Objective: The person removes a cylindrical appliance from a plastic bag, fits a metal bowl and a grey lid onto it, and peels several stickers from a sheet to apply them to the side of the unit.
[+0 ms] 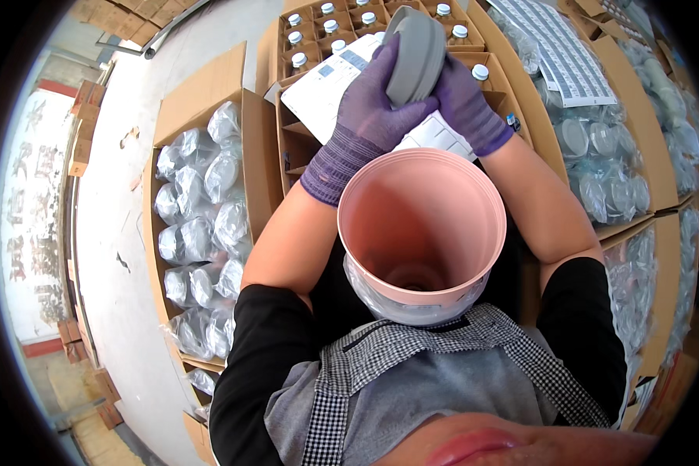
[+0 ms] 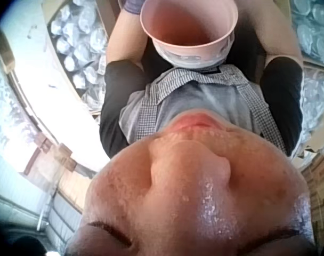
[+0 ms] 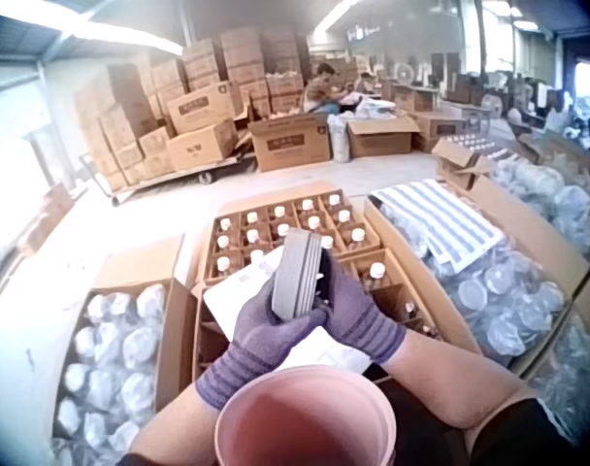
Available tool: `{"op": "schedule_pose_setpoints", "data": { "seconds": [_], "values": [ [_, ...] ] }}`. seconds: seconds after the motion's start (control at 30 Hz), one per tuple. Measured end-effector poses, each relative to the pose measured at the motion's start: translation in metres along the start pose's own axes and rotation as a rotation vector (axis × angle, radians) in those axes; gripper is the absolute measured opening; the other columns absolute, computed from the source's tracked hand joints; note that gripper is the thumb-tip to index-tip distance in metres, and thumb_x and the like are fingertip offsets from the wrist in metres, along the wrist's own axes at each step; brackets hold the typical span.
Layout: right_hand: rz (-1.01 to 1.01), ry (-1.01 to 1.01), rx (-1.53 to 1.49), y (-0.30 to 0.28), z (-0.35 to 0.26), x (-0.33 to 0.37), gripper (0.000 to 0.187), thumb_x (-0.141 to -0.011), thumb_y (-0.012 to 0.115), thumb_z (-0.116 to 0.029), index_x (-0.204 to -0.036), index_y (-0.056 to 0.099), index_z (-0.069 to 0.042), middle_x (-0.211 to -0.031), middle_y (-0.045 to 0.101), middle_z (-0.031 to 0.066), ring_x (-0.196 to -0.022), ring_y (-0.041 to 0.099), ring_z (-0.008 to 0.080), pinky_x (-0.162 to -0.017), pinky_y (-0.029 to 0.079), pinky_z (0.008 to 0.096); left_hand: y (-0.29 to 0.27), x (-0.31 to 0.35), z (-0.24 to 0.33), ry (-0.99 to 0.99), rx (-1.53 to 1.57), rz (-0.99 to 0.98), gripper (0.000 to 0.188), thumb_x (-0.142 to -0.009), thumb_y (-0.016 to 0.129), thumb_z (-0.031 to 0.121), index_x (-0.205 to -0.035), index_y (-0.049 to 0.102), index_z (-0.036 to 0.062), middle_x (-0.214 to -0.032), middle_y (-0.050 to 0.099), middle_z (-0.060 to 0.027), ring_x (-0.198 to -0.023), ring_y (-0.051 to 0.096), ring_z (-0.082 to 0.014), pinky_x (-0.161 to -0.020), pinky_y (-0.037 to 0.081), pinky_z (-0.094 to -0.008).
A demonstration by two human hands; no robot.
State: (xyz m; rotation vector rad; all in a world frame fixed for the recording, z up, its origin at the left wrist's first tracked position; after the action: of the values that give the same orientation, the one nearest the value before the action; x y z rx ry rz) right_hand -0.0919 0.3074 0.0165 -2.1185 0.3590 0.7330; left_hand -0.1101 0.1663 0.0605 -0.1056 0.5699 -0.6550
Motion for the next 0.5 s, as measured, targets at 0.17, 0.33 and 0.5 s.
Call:
{"op": "schedule_pose_setpoints", "data": {
  "seconds": [0.17, 0.33, 0.5],
  "values": [
    [-0.016, 0.169, -0.439, -0.015, -0.022, 0.002, 0.068, -0.091, 0.068, -0.033, -0.146, 0.039, -0.007, -0.130, 0.056, 0.0204, -0.116, 0.062, 0.0345, -0.095, 0.055, 0.0417, -0.004, 0.018, -0.026, -0.434, 0.304, -0.117, 0.063, -0.082, 0.081, 0.017, -0.134, 0.053, -0.0019, -0.115, 0.065, -0.0128, -0.106, 0.064, -0.0186, -0.093, 0.053, -0.0344],
    [0.090, -0.094, 0.132, -0.034, -0.048, 0.008, 0.086, -0.078, 0.080, -0.034, -0.146, 0.036, -0.004, -0.131, 0.053, 0.0248, -0.114, 0.060, 0.0422, -0.096, 0.052, 0.0483, 0.003, 0.015, -0.015, -0.380, 0.416, -0.025, 0.067, -0.080, 0.081, 0.021, -0.135, 0.053, -0.0027, -0.115, 0.066, -0.0127, -0.105, 0.065, -0.0199, -0.093, 0.053, -0.0328],
    [0.145, 0.324, -0.143, 0.015, -0.013, 0.017, 0.065, -0.087, 0.068, -0.027, -0.140, 0.039, -0.002, -0.129, 0.054, 0.0263, -0.115, 0.059, 0.0439, -0.097, 0.051, 0.0494, 0.001, 0.005, -0.021, -0.254, 0.016, -0.127, 0.067, -0.083, 0.080, 0.017, -0.139, 0.050, -0.0028, -0.119, 0.064, -0.0137, -0.104, 0.064, -0.0191, -0.091, 0.054, -0.0313]
  ]
}}
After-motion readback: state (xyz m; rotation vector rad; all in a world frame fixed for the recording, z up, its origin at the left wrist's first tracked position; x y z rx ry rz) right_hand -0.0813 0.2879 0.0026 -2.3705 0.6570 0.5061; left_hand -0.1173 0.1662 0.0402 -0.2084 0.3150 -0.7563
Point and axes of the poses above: each hand's wrist, its own x-axis away from the middle knuckle, its own y-axis out of the palm, z = x × y, the point moved 8 cm from there along -x, towards the middle knuckle
